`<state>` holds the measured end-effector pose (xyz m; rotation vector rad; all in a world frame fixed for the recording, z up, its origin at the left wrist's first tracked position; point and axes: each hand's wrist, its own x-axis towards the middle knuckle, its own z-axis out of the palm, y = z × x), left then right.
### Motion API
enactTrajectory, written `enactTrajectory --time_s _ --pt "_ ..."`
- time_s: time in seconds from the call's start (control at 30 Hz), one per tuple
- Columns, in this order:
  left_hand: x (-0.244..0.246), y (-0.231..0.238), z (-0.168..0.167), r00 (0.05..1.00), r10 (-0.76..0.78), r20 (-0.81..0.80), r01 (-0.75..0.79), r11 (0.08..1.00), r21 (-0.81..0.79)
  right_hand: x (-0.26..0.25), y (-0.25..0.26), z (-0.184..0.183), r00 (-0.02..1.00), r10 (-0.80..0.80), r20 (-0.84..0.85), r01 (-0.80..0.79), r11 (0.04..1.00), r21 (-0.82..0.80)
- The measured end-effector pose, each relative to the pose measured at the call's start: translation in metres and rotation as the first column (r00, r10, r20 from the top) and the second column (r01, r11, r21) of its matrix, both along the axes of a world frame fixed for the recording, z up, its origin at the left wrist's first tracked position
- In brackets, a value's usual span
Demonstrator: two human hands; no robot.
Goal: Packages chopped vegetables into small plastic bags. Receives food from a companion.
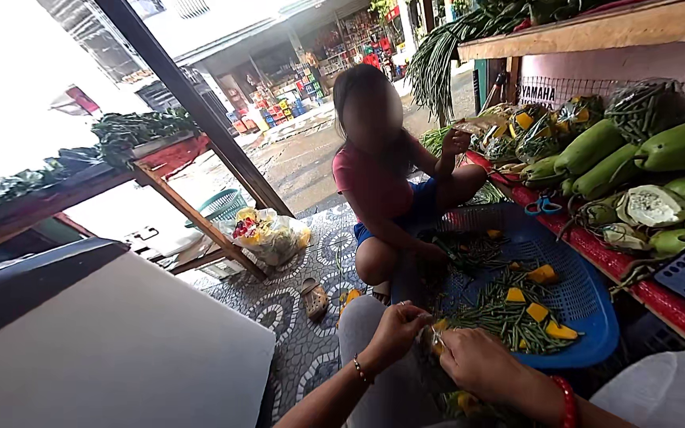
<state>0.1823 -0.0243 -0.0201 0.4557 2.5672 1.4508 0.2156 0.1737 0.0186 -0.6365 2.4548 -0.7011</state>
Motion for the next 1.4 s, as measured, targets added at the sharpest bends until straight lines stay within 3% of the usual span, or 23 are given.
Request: enactTrajectory --time_s 0.13,0.17,0.23,0.3,0.37,0.4,0.47,0.53,0.57,0.67,0.77,0.87,0.93,1.03,1.13,1.27,1.33,1.4 --pt "0.016 -0.009 0.012 0.951 -0.19 -0.244 0.086 0.921 -0.381 0.003 0.005 0.008 0.984 0.174 0.025 -0.176 0.978 0.109" --pt "0.02 -0.011 0.016 0.953 -0.222 -0.207 0.106 0.883 -0.458 0.005 0.003 0.01 0.979 0.204 0.027 -0.205 0.966 0.155" --pt "0.027 -0.012 0.025 0.981 -0.191 0.034 0.181 0.837 -0.516 0.016 -0.006 0.009 0.971 0.235 0.04 -0.238 0.944 0.23" --pt "0.025 -0.011 0.028 0.923 -0.046 0.382 0.19 0.918 -0.348 0.031 -0.015 0.001 0.968 0.252 -0.023 -0.239 0.94 0.245" --pt "0.023 -0.01 0.026 0.717 0.04 0.696 -0.035 0.999 -0.022 0.044 -0.019 -0.006 0.946 0.244 -0.212 -0.199 0.957 0.213" --pt "0.023 -0.006 0.027 0.631 0.01 0.775 -0.162 0.979 0.119 0.05 -0.019 -0.012 0.89 0.212 -0.402 -0.155 0.973 0.17" --pt "0.024 0.002 0.029 0.596 -0.111 0.795 -0.261 0.91 0.323 0.047 -0.018 -0.028 0.575 0.077 -0.814 -0.096 0.995 0.026" --pt "0.023 0.007 0.035 0.68 -0.225 0.697 -0.137 0.896 0.423 0.03 -0.014 -0.029 0.307 -0.061 -0.95 -0.166 0.979 -0.116" --pt "0.022 0.008 0.039 0.733 -0.283 0.619 -0.017 0.901 0.432 0.022 -0.008 -0.024 0.257 -0.104 -0.961 -0.218 0.962 -0.163" --pt "0.018 0.007 0.059 0.82 -0.487 0.302 0.384 0.858 0.34 0.007 0.014 -0.009 0.299 -0.162 -0.94 -0.309 0.916 -0.256" --pt "0.019 0.01 0.071 0.836 -0.548 0.029 0.526 0.817 0.237 -0.003 0.028 -0.006 0.384 -0.253 -0.888 -0.332 0.86 -0.388" --pt "0.03 0.022 0.07 0.871 -0.394 -0.291 0.441 0.891 0.113 -0.008 0.038 -0.001 0.455 -0.301 -0.838 -0.319 0.823 -0.469" --pt "0.036 0.033 0.064 0.803 -0.262 -0.536 0.316 0.949 0.01 -0.009 0.045 0.001 0.544 -0.306 -0.782 -0.315 0.789 -0.528" --pt "0.037 0.04 0.056 0.666 -0.126 -0.735 0.178 0.984 -0.007 -0.008 0.05 0.005 0.703 -0.332 -0.629 -0.23 0.731 -0.643" --pt "0.033 0.044 0.054 0.594 -0.067 -0.802 0.122 0.992 0.008 -0.009 0.047 0.006 0.795 -0.363 -0.486 -0.111 0.701 -0.704" --pt "0.021 0.04 0.046 0.554 -0.113 -0.825 0.048 0.993 -0.105 -0.008 0.042 0.003 0.819 -0.417 -0.394 0.045 0.731 -0.681" --pt "0.016 0.035 0.04 0.604 -0.141 -0.784 -0.032 0.979 -0.202 -0.006 0.035 -0.003 0.772 -0.481 -0.415 0.1 0.737 -0.668" --pt "0.015 0.03 0.041 0.772 -0.115 -0.625 -0.058 0.967 -0.249 -0.002 0.026 -0.011 0.702 -0.51 -0.497 0.094 0.758 -0.645"
